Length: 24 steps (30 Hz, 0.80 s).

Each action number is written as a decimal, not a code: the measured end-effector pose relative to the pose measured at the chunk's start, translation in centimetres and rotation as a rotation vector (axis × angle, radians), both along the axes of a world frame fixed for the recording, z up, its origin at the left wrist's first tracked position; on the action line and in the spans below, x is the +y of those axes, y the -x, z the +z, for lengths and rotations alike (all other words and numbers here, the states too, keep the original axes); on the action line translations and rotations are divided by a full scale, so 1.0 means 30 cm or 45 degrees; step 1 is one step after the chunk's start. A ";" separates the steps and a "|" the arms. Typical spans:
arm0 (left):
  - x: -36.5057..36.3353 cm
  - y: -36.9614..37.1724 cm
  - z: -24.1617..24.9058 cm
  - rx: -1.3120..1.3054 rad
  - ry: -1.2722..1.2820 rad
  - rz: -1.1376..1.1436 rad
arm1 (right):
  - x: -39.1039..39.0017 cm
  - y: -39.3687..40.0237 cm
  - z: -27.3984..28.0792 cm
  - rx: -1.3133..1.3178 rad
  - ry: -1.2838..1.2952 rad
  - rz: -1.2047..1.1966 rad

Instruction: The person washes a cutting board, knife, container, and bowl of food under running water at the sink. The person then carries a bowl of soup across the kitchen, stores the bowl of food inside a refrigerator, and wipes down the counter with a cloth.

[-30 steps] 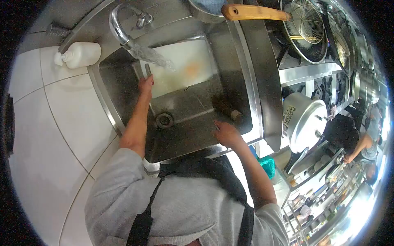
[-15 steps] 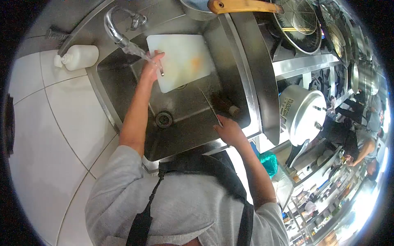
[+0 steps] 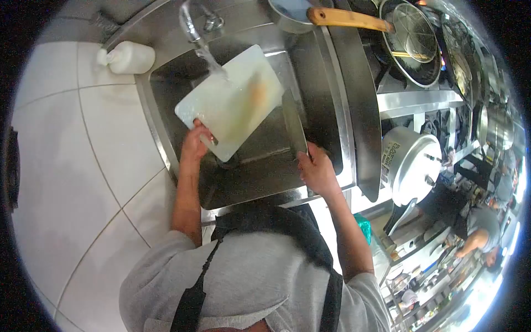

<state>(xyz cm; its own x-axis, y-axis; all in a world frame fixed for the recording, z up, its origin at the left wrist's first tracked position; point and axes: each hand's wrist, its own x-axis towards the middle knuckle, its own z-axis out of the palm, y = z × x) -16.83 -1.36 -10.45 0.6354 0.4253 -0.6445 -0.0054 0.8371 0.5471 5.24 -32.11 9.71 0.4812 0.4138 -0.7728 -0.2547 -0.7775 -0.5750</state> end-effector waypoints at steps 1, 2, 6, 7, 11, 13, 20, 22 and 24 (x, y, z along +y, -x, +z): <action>-0.020 0.037 0.032 0.005 0.011 0.061 | 0.027 -0.003 0.031 0.043 -0.136 -0.078; -0.040 0.065 0.062 0.008 0.024 0.120 | 0.052 -0.006 0.062 0.086 -0.270 -0.156; -0.089 0.129 0.141 -0.092 0.147 0.300 | 0.175 -0.047 0.148 0.113 -0.330 0.080; -0.093 0.131 0.159 -0.100 0.141 0.317 | 0.221 -0.060 0.162 0.176 -0.361 0.129; -0.118 0.148 0.201 -0.058 0.174 0.230 | 0.465 -0.154 0.144 0.129 -0.421 0.458; -0.146 0.144 0.210 -0.074 0.176 0.243 | 0.557 -0.215 0.103 0.037 -0.410 0.560; -0.192 0.145 0.218 0.040 0.228 0.335 | 0.723 -0.300 0.025 0.287 -0.521 0.478; -0.188 0.168 0.195 0.038 0.250 0.273 | 0.753 -0.284 0.011 0.536 -0.581 0.358; -0.207 0.174 0.190 0.052 0.218 0.313 | 0.776 -0.266 -0.051 0.634 -0.690 0.222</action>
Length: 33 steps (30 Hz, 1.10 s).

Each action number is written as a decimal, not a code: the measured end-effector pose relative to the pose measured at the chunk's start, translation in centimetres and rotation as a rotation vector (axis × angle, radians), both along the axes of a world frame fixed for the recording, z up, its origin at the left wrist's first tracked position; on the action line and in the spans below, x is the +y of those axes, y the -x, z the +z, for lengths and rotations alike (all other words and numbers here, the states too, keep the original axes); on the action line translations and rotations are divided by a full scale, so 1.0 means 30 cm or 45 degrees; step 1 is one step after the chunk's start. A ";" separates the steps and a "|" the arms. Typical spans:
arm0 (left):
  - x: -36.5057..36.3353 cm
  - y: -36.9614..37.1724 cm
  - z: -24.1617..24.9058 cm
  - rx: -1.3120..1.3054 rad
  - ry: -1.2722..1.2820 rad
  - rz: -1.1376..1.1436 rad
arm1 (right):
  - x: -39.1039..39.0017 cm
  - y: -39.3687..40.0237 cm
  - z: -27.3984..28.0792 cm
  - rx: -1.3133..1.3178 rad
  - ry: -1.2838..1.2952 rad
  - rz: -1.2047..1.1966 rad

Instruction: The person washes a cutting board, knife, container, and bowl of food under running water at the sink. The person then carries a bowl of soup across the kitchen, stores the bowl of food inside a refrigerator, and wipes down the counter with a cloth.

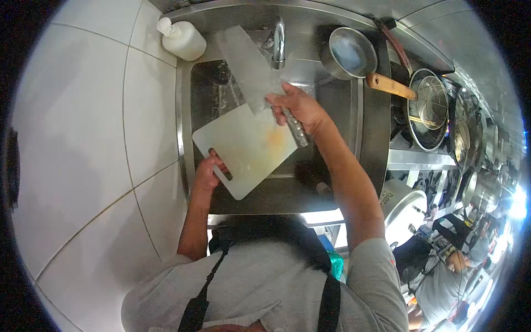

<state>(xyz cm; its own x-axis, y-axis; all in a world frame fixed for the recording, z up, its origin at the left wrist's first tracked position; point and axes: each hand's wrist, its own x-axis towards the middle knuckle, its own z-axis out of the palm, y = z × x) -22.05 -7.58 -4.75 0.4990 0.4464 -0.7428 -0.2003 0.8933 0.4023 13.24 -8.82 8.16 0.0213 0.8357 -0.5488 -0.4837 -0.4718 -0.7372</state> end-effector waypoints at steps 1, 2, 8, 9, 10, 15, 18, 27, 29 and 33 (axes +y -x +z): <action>-0.004 0.001 0.000 0.026 -0.042 0.039 | 0.026 0.027 0.011 0.143 -0.075 -0.122; -0.005 0.009 -0.012 0.024 -0.039 0.034 | 0.042 0.044 0.036 0.188 0.022 -0.206; -0.018 0.038 -0.056 -0.027 -0.118 -0.016 | 0.128 0.074 0.100 -0.224 -0.119 0.064; -0.020 0.036 -0.049 -0.043 -0.071 0.001 | 0.122 0.087 0.115 -0.653 -0.058 0.133; -0.024 0.039 -0.045 -0.059 -0.025 0.020 | 0.089 0.119 0.136 -0.846 0.088 0.131; -0.028 0.043 -0.029 0.067 -0.248 -0.070 | -0.226 0.261 0.083 -1.634 0.012 0.065; -0.031 0.040 -0.007 0.091 -0.110 -0.018 | -0.282 0.294 0.092 -1.694 0.118 -0.008; -0.152 0.092 0.181 0.068 -0.133 0.090 | -0.194 0.250 0.071 -0.854 0.264 -0.312; -0.193 0.117 0.211 0.038 -0.109 0.146 | -0.305 0.311 0.082 -0.347 0.234 -0.529; -0.293 0.220 0.192 -0.179 -0.204 0.096 | -0.514 0.354 0.083 -0.246 0.258 -0.474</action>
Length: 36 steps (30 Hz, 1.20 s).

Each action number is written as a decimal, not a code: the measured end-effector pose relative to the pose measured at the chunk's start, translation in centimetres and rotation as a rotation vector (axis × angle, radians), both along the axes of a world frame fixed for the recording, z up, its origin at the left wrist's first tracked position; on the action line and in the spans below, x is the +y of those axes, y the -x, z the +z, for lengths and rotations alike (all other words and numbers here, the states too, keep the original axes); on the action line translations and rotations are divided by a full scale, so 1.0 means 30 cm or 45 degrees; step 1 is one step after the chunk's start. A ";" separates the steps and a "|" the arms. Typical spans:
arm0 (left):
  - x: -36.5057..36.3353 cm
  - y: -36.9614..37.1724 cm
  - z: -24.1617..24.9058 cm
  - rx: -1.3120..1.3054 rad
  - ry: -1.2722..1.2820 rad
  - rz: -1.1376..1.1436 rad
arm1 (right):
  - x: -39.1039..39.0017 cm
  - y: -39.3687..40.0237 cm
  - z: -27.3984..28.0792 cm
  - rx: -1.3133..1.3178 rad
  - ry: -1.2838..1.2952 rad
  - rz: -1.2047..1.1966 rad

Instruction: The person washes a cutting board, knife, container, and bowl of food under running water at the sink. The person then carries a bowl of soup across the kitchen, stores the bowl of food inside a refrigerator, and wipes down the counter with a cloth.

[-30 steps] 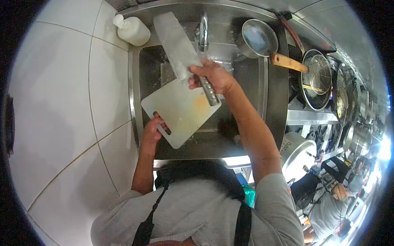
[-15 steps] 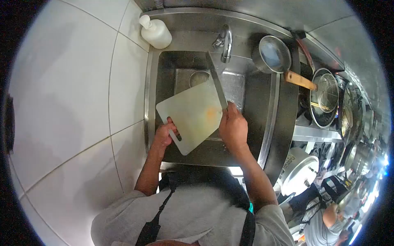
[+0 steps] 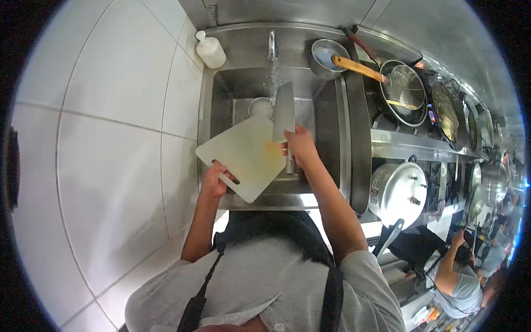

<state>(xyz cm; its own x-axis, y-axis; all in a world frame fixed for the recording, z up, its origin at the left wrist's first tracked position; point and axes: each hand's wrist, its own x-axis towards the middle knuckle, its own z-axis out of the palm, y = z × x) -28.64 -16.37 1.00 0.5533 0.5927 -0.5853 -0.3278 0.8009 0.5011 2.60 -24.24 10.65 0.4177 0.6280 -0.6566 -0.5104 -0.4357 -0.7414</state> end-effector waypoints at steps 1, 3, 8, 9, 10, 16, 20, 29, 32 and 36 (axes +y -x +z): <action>-0.029 0.007 0.009 -0.089 -0.025 -0.025 | -0.050 0.010 0.000 -0.001 0.001 0.003; -0.114 -0.031 0.081 -0.056 0.046 0.085 | -0.160 0.041 -0.009 -0.448 0.091 0.132; -0.384 -0.085 0.126 0.109 0.172 0.301 | -0.418 0.090 -0.062 -0.530 0.062 0.304; -0.433 -0.084 0.085 0.104 0.193 0.287 | -0.463 0.084 -0.104 -0.531 0.068 0.442; -0.483 -0.076 0.051 0.096 0.211 0.275 | -0.503 0.094 -0.112 -0.537 0.068 0.581; -0.759 -0.032 0.077 0.144 0.147 0.055 | -0.746 0.176 -0.071 -0.525 0.119 0.897; -0.859 0.049 0.014 0.065 0.005 -0.186 | -0.844 0.239 -0.069 -0.804 0.197 1.062; -0.928 0.065 -0.105 -0.103 0.058 -0.161 | -0.980 0.358 0.042 -1.400 0.376 1.195; -1.008 0.094 -0.140 -0.171 -0.077 -0.222 | -1.155 0.435 0.180 -1.369 0.375 1.329; -1.124 0.161 -0.087 -0.229 0.035 -0.182 | -1.125 0.490 0.263 -1.252 0.495 1.482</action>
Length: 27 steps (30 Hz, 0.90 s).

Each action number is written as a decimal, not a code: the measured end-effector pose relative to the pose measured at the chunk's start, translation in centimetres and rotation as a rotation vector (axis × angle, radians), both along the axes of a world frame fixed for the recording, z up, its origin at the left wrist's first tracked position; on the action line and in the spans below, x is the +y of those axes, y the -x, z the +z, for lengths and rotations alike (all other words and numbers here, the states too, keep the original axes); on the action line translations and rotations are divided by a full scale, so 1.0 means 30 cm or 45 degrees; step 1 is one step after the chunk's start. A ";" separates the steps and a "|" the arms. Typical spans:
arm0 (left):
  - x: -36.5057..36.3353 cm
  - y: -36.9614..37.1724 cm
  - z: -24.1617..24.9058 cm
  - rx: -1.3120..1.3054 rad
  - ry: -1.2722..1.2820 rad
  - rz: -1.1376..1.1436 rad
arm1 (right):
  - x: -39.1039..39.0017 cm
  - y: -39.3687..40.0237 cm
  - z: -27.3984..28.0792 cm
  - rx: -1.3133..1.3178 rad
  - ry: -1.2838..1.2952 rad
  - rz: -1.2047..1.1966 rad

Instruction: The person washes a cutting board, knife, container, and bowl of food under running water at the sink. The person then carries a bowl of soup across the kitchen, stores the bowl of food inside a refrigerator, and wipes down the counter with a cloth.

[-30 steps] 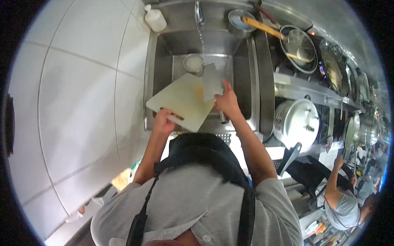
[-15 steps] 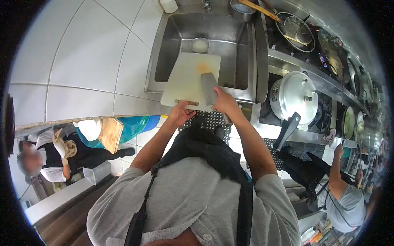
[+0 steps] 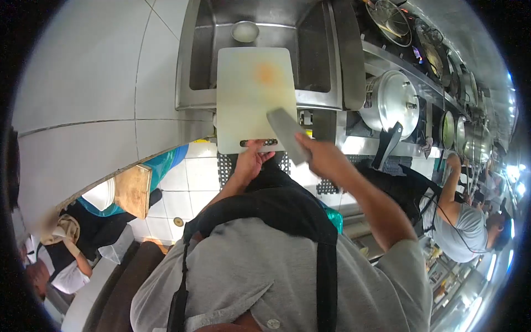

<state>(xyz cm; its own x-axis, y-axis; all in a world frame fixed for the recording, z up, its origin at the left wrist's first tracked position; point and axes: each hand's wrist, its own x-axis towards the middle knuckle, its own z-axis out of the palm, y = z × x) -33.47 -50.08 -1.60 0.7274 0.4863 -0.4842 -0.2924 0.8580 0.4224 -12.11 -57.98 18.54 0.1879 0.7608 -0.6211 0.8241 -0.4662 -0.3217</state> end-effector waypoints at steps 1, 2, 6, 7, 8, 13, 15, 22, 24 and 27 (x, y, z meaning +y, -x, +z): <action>-0.028 0.028 0.000 -0.008 0.003 0.010 | 0.042 -0.056 -0.124 -0.025 -0.142 0.052; -0.047 0.049 -0.004 -0.016 0.004 0.020 | 0.202 -0.069 -0.122 -0.113 -0.045 0.025; -0.049 0.062 -0.025 0.090 0.023 0.046 | 0.803 -0.253 -0.317 -0.082 0.191 0.137; -0.052 0.060 -0.019 0.100 0.029 0.067 | 0.847 -0.231 -0.271 -0.047 0.202 0.060; -0.048 0.066 -0.012 0.093 0.016 0.062 | 0.834 -0.227 -0.256 -0.054 0.190 0.054; -0.013 0.078 0.029 0.059 0.057 -0.118 | 0.359 -0.140 -0.150 -0.116 -0.215 0.031; -0.008 0.082 0.043 0.102 0.087 -0.171 | 0.094 -0.037 -0.014 -0.015 -0.031 -0.121; -0.014 0.088 0.036 0.109 0.064 -0.188 | 0.022 0.062 0.084 -0.046 0.259 -0.187; -0.012 0.091 0.008 0.088 0.036 -0.200 | 0.255 -0.091 -0.114 -0.099 -0.015 -0.130; -0.027 0.089 -0.011 0.056 -0.061 -0.103 | 0.721 -0.355 -0.382 -0.104 0.147 0.033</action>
